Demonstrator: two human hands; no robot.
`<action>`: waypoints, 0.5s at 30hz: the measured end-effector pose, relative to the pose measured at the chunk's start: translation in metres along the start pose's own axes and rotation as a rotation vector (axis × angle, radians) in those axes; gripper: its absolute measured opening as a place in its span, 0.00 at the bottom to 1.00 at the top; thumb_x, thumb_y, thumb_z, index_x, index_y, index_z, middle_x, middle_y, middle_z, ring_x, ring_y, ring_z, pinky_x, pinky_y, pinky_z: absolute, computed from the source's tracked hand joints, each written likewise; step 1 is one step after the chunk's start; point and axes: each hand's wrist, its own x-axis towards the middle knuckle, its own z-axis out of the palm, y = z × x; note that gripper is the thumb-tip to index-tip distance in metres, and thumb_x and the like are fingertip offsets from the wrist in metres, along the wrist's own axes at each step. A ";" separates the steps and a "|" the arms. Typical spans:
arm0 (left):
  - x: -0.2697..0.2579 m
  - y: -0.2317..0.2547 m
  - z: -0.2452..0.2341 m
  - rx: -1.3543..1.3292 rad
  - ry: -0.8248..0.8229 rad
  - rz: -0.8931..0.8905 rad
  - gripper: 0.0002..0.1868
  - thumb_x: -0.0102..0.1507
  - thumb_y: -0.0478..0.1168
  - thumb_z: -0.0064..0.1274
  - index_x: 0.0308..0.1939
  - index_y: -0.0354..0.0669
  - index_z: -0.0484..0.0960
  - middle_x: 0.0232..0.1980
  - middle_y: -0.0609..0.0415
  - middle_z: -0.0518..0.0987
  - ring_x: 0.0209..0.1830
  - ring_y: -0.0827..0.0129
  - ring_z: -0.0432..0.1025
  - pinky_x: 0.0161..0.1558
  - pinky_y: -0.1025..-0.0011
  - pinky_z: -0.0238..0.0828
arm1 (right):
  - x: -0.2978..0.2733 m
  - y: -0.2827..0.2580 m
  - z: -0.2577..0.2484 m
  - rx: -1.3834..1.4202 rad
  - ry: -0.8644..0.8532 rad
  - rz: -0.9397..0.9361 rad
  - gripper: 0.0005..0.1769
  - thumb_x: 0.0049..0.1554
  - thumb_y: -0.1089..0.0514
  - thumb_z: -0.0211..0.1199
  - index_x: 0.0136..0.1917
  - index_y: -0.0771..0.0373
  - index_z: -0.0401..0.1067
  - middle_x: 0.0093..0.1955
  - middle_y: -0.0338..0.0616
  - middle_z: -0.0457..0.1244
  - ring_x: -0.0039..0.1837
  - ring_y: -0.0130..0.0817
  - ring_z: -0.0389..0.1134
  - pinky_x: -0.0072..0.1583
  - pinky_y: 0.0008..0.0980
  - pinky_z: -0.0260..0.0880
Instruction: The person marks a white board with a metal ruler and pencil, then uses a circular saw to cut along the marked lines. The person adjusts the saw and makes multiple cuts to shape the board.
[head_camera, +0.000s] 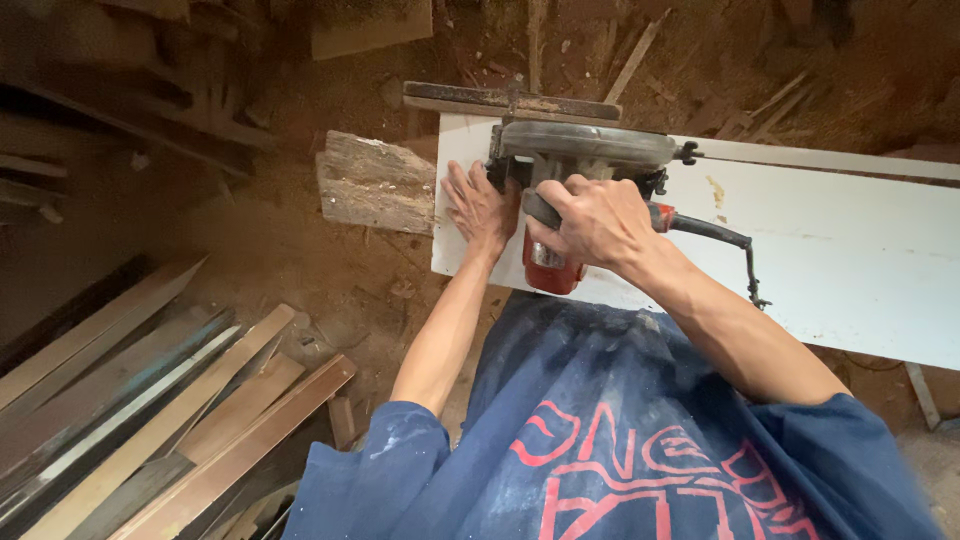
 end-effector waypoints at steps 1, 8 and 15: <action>0.002 -0.004 -0.002 -0.022 0.002 0.011 0.40 0.64 0.62 0.51 0.71 0.44 0.59 0.81 0.33 0.46 0.80 0.28 0.40 0.62 0.29 0.54 | 0.003 -0.002 0.001 0.004 -0.004 -0.006 0.21 0.54 0.40 0.67 0.48 0.58 0.76 0.38 0.52 0.69 0.37 0.53 0.72 0.35 0.48 0.71; 0.015 -0.025 -0.006 0.070 0.076 0.030 0.41 0.64 0.63 0.54 0.71 0.44 0.60 0.79 0.33 0.51 0.78 0.32 0.45 0.66 0.29 0.48 | 0.019 -0.018 0.010 0.029 0.019 -0.006 0.21 0.54 0.40 0.67 0.51 0.57 0.76 0.37 0.54 0.69 0.36 0.54 0.72 0.34 0.49 0.70; 0.029 -0.047 -0.008 0.083 0.062 0.048 0.41 0.63 0.60 0.54 0.73 0.44 0.61 0.77 0.35 0.56 0.75 0.34 0.52 0.65 0.33 0.57 | 0.028 -0.026 0.018 0.071 0.036 -0.025 0.21 0.55 0.39 0.66 0.49 0.57 0.74 0.36 0.55 0.68 0.36 0.55 0.72 0.35 0.50 0.70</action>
